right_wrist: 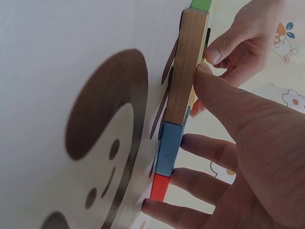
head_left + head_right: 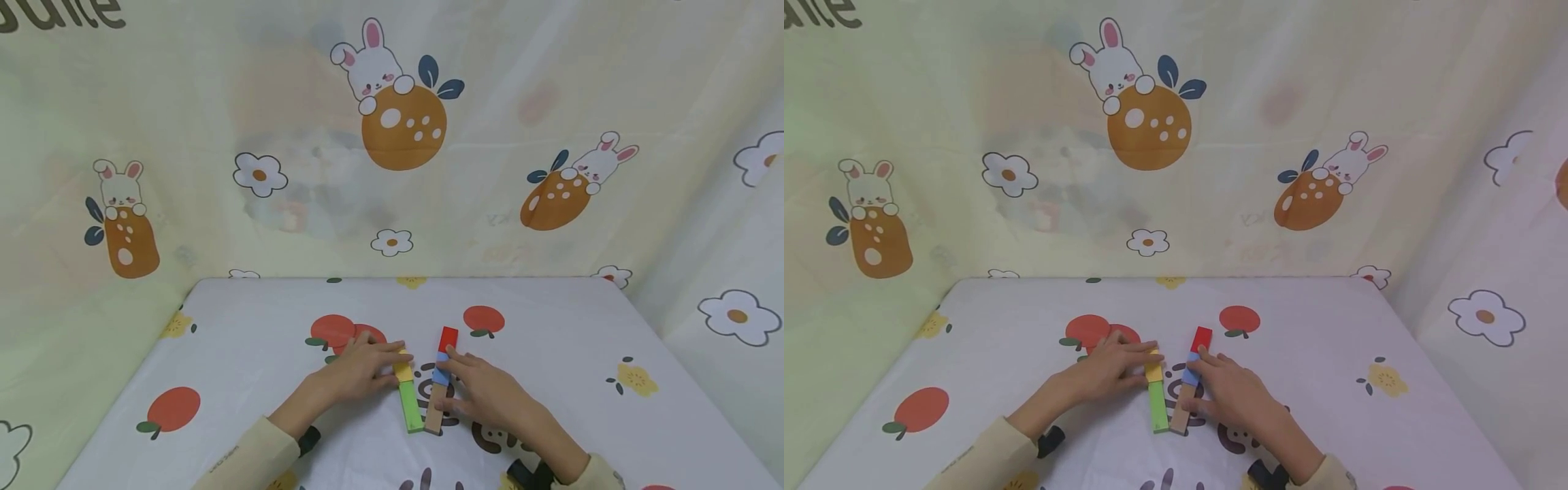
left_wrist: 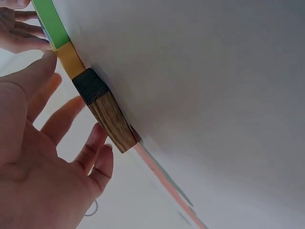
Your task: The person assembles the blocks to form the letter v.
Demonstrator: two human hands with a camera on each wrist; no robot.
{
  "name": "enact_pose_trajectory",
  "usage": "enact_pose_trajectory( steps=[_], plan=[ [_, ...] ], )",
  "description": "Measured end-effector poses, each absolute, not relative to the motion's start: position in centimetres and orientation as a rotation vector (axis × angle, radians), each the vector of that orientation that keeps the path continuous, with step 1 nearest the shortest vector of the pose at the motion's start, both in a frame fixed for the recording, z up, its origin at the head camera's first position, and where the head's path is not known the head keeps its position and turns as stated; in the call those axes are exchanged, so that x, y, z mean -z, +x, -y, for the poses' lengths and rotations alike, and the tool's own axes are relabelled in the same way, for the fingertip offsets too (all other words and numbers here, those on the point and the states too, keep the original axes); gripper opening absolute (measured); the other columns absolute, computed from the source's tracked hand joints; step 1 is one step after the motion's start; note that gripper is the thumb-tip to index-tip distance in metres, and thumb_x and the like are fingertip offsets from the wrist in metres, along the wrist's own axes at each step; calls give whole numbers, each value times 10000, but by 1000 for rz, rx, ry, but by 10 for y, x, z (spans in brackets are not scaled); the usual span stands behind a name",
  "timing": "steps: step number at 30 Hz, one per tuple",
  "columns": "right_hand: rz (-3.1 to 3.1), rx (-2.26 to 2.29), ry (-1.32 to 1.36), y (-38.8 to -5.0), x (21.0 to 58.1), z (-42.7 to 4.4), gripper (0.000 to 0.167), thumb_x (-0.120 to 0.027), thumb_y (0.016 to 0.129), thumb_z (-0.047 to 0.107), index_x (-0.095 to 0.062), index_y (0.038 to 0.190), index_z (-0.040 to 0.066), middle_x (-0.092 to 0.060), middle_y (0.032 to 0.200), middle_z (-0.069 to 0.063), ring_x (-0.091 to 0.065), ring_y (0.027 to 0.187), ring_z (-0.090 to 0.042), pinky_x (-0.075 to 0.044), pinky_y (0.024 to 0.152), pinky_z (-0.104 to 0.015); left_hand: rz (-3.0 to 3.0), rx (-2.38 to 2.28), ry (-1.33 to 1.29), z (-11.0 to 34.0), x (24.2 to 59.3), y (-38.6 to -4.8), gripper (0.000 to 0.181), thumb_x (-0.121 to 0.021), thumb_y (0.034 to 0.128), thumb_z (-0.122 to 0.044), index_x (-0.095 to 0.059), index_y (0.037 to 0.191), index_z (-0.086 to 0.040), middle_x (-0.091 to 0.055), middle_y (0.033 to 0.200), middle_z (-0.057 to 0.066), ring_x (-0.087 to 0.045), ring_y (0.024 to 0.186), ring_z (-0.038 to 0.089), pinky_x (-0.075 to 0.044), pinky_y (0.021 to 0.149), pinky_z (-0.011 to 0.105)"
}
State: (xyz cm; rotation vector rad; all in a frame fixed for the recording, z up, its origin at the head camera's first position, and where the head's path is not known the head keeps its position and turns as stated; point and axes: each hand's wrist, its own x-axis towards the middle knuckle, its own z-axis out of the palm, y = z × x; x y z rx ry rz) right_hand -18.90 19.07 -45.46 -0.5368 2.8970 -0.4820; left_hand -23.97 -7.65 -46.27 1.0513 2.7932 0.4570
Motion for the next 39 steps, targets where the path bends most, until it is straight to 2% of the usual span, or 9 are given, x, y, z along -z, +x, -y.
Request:
enact_pose_trajectory(
  steps=[4, 11, 14, 17, 20, 24, 30, 35, 39],
  plan=[
    [-2895, 477, -524, -188, 455, -190, 722, -809, 866, 580, -653, 1447, 182, -529, 1621, -144, -529, 1459, -464, -532, 1043, -694, -2818, -507, 1044, 81, 462, -241, 527, -735, 993, -408, -615, 1500, -324, -547, 1618, -45, -465, 1143, 170, -408, 890, 331],
    [-2900, 463, -521, -190, 454, -190, 725, -815, 860, 579, -651, 1447, 186, -529, 1622, -140, -535, 1450, -464, -535, 1048, -684, -2845, -635, 978, 97, 459, -241, 528, -778, 974, -318, -646, 1475, -211, -646, 1521, -34, -468, 1094, 168, -418, 872, 330],
    [-2902, 459, -521, -190, 454, -191, 725, -819, 858, 574, -651, 1447, 186, -525, 1626, -140, -534, 1450, -465, -535, 1050, -681, -2852, -658, 968, 103, 459, -242, 443, -793, 962, -303, -706, 1382, -191, -758, 1241, -37, -452, 1025, 163, -400, 816, 321],
    [-2904, 467, -523, -189, 454, -191, 720, -823, 858, 566, -654, 1444, 184, -524, 1626, -142, -533, 1451, -467, -534, 1053, -680, -2850, -680, 998, 107, 459, -243, 298, -802, 953, -288, -742, 1228, -190, -689, 928, -40, -453, 947, 157, -370, 769, 317],
    [-2901, 479, -531, -189, 455, -192, 710, -820, 864, 561, -655, 1442, 181, -526, 1623, -146, -530, 1452, -472, -531, 1058, -681, -2845, -710, 1057, 110, 459, -244, 174, -787, 955, -235, -729, 1109, -176, -636, 823, -26, -534, 866, 188, -348, 808, 337],
    [-2894, 484, -530, -190, 455, -192, 707, -818, 867, 562, -655, 1442, 184, -525, 1624, -147, -526, 1455, -474, -526, 1065, -680, -2846, -714, 1068, 115, 460, -243, 197, -790, 941, -210, -727, 1119, -155, -674, 871, -11, -622, 839, 201, -345, 883, 372],
    [-2891, 476, -519, -190, 456, -192, 716, -814, 864, 576, -651, 1447, 193, -516, 1633, -136, -523, 1460, -467, -527, 1060, -684, -2834, -734, 1001, 123, 460, -239, 392, -826, 914, -226, -739, 1286, -141, -770, 1151, -29, -635, 1026, 164, -418, 1010, 433],
    [-2894, 474, -515, -189, 454, -191, 721, -812, 862, 582, -651, 1447, 193, -518, 1632, -135, -521, 1462, -465, -532, 1050, -688, -2830, -716, 930, 126, 459, -237, 491, -879, 872, -250, -739, 1333, -152, -760, 1320, -23, -560, 1169, 184, -464, 970, 408],
    [-2891, 473, -517, -188, 453, -190, 725, -809, 866, 581, -644, 1455, 192, -503, 1645, -132, -517, 1469, -456, -530, 1056, -683, -2829, -696, 906, 125, 459, -237, 539, -898, 852, -237, -731, 1350, -119, -747, 1365, 15, -625, 1221, 210, -451, 1016, 427]
  ],
)
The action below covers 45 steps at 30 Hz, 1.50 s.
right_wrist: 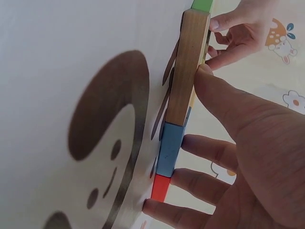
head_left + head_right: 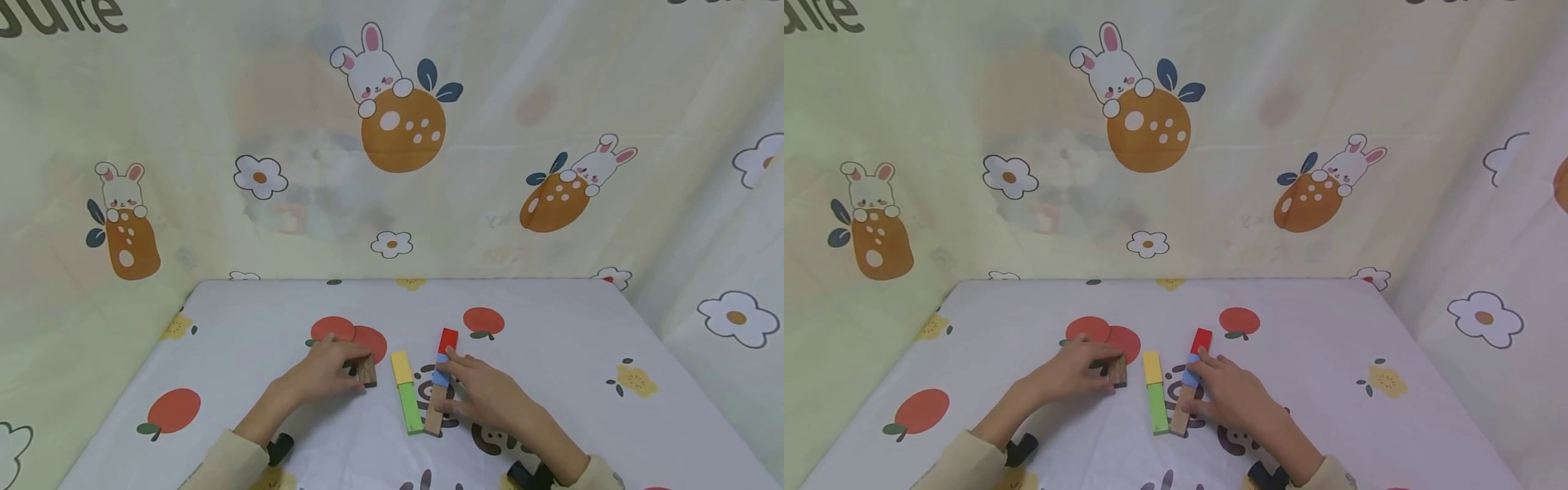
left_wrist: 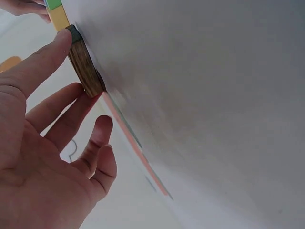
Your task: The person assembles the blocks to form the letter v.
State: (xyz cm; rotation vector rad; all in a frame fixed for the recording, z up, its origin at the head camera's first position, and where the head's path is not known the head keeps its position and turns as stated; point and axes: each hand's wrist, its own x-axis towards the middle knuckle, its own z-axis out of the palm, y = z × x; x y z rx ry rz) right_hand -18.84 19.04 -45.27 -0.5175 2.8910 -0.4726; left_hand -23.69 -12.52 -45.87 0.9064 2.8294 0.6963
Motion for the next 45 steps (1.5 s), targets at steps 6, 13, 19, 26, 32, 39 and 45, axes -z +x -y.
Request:
enact_pose_trajectory(
  steps=[6, 13, 19, 26, 32, 39, 45],
  plan=[
    [-2895, 465, -521, -187, 454, -190, 723, -809, 868, 580, -644, 1458, 197, -495, 1651, -130, -520, 1472, -443, -538, 1050, -675, -2828, -682, 873, 124, 458, -236, 551, -899, 846, -225, -728, 1355, -101, -734, 1391, 41, -573, 1258, 232, -473, 1008, 448],
    [-2897, 470, -517, -186, 453, -190, 727, -811, 864, 581, -646, 1455, 193, -501, 1645, -135, -522, 1468, -450, -543, 1040, -676, -2825, -676, 816, 123, 457, -237, 529, -888, 856, -255, -738, 1348, -130, -738, 1379, 9, -528, 1201, 192, -499, 951, 410],
    [-2888, 474, -504, -186, 453, -190, 725, -821, 861, 563, -644, 1458, 192, -495, 1650, -136, -520, 1471, -446, -541, 1047, -673, -2834, -664, 790, 122, 456, -240, 533, -895, 852, -301, -745, 1344, -162, -747, 1349, -15, -507, 1157, 152, -480, 896, 373],
    [-2878, 469, -487, -187, 454, -189, 729, -836, 853, 544, -641, 1463, 196, -486, 1657, -128, -515, 1478, -439, -538, 1050, -676, -2834, -706, 785, 122, 458, -243, 544, -898, 851, -252, -730, 1358, -145, -749, 1326, -11, -521, 1161, 173, -439, 929, 421],
    [-2884, 467, -486, -187, 454, -189, 731, -838, 848, 546, -642, 1461, 200, -495, 1651, -128, -518, 1474, -444, -539, 1044, -680, -2814, -776, 803, 121, 459, -251, 512, -888, 860, -203, -733, 1342, -130, -762, 1257, -11, -581, 1168, 214, -505, 993, 481],
    [-2889, 489, -500, -186, 453, -190, 703, -835, 858, 538, -656, 1444, 194, -522, 1629, -138, -529, 1460, -457, -542, 1048, -671, -2804, -831, 815, 119, 458, -259, 440, -862, 882, -163, -741, 1305, -149, -753, 1108, -60, -537, 1077, 193, -483, 864, 345],
    [-2889, 490, -497, -187, 452, -189, 709, -840, 853, 538, -657, 1442, 188, -526, 1625, -140, -529, 1460, -455, -546, 1040, -672, -2808, -823, 792, 115, 459, -265, 469, -862, 880, -168, -732, 1330, -156, -762, 1160, -43, -523, 1073, 184, -482, 839, 329]
  ],
)
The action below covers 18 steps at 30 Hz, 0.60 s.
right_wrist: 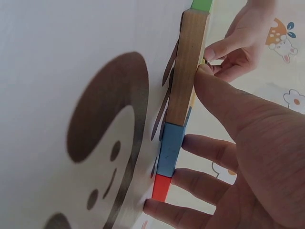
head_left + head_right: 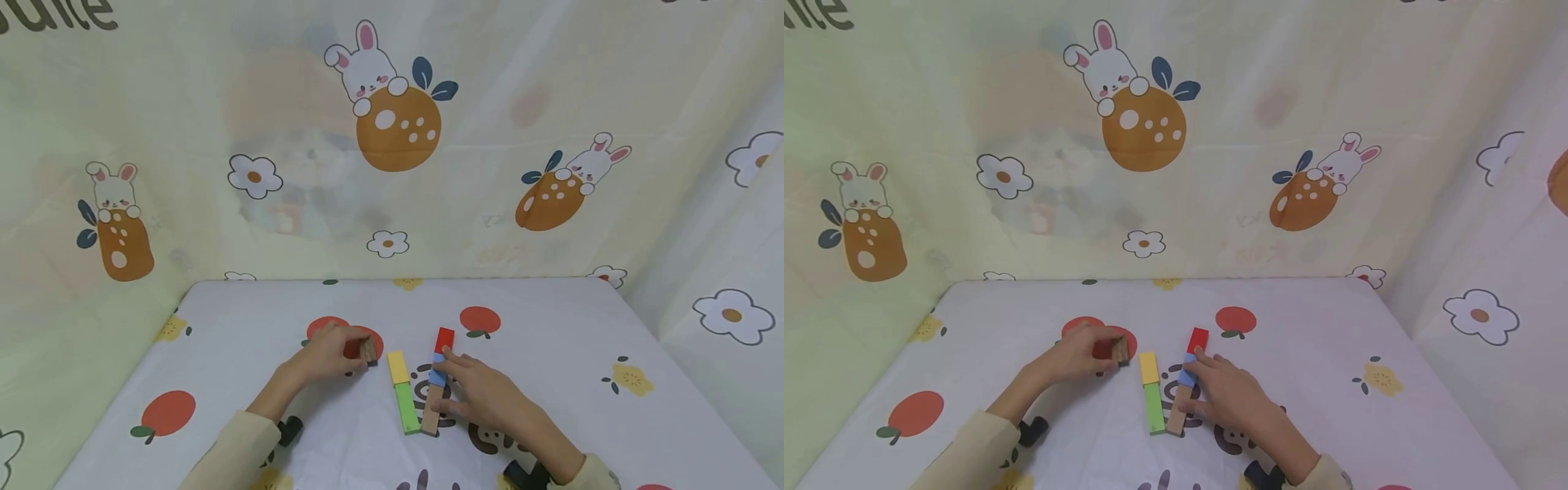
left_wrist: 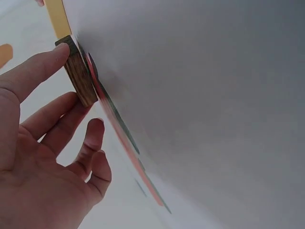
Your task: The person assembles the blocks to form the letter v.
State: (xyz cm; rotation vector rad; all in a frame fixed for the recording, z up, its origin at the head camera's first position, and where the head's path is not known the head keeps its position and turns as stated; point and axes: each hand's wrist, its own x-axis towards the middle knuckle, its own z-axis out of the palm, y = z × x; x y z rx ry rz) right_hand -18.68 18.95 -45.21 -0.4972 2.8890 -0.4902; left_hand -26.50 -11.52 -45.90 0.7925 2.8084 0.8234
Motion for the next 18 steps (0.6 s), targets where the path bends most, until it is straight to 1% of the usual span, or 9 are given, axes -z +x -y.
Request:
enact_pose_trajectory(
  steps=[6, 11, 15, 18],
  plan=[
    [-2886, 490, -491, -188, 452, -190, 708, -842, 850, 539, -660, 1437, 189, -526, 1625, -141, -527, 1464, -451, -546, 1039, -673, -2812, -798, 712, 111, 458, -271, 477, -856, 891, -203, -728, 1348, -152, -763, 1250, -8, -535, 1130, 203, -532, 887, 379],
    [-2887, 510, -499, -187, 454, -190, 710, -838, 854, 541, -658, 1440, 183, -525, 1624, -146, -526, 1461, -462, -542, 1044, -676, -2800, -811, 689, 107, 458, -274, 471, -843, 906, -200, -722, 1353, -112, -759, 1267, 13, -547, 1183, 223, -550, 959, 431],
    [-2892, 519, -512, -186, 456, -190, 706, -833, 858, 543, -658, 1439, 182, -525, 1623, -150, -531, 1456, -466, -547, 1040, -672, -2802, -805, 676, 104, 458, -276, 470, -824, 923, -203, -714, 1372, -122, -757, 1276, 13, -536, 1141, 209, -556, 890, 379],
    [-2899, 521, -524, -186, 456, -191, 699, -832, 861, 541, -662, 1433, 176, -530, 1618, -158, -536, 1450, -470, -548, 1033, -676, -2805, -787, 656, 101, 459, -277, 499, -818, 932, -225, -693, 1407, -136, -741, 1335, 19, -540, 1153, 207, -568, 888, 368]
  ],
)
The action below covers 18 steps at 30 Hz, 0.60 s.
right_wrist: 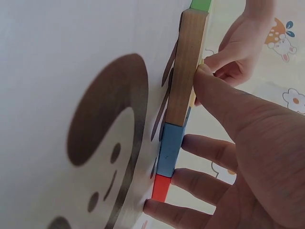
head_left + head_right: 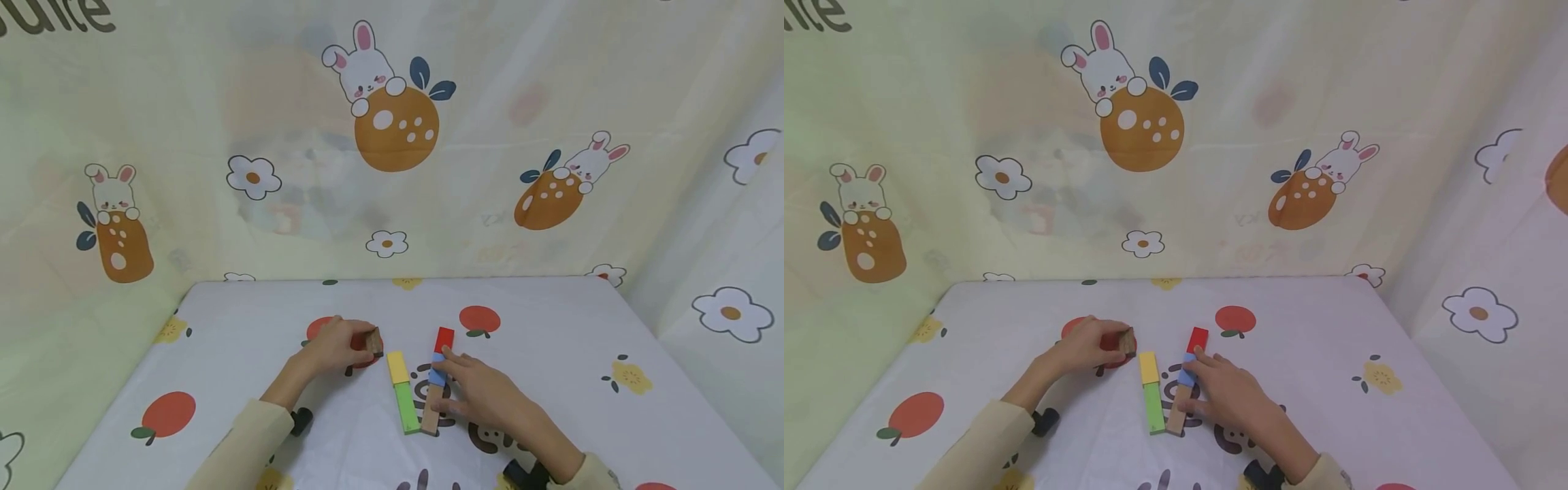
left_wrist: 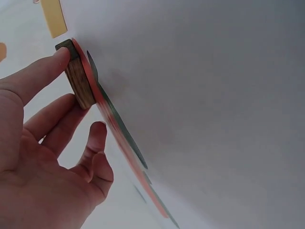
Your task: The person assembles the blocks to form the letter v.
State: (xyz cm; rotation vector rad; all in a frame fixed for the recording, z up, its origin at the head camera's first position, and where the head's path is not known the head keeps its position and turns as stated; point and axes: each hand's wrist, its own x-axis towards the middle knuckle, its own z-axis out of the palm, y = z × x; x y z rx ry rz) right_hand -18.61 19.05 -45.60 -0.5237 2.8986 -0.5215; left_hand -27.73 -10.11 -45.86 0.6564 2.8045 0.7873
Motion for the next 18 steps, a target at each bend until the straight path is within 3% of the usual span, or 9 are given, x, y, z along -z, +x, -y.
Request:
enact_pose_trajectory(
  steps=[5, 9, 13, 18],
  plan=[
    [-2901, 529, -531, -186, 456, -191, 698, -831, 863, 540, -664, 1432, 173, -531, 1616, -161, -535, 1450, -474, -547, 1031, -681, -2815, -750, 662, 96, 460, -280, 542, -814, 941, -248, -661, 1449, -139, -705, 1429, 44, -584, 1255, 250, -551, 1075, 500],
    [-2902, 528, -524, -185, 456, -191, 707, -831, 858, 550, -660, 1438, 184, -527, 1623, -147, -531, 1456, -468, -545, 1035, -680, -2819, -741, 695, 95, 461, -280, 550, -796, 956, -248, -642, 1468, -118, -673, 1482, 76, -590, 1370, 315, -366, 1255, 622],
    [-2907, 522, -521, -185, 457, -191, 716, -830, 856, 558, -652, 1449, 199, -522, 1631, -127, -527, 1465, -455, -544, 1043, -674, -2830, -753, 724, 96, 462, -280, 527, -746, 994, -280, -630, 1476, -101, -662, 1497, 84, -573, 1423, 341, -302, 1283, 644],
    [-2908, 521, -529, -185, 457, -191, 715, -830, 859, 553, -649, 1452, 197, -522, 1631, -128, -528, 1464, -454, -546, 1041, -671, -2844, -765, 729, 97, 460, -280, 499, -741, 996, -288, -654, 1446, -92, -688, 1457, 85, -583, 1324, 355, -450, 1169, 596]
  ],
)
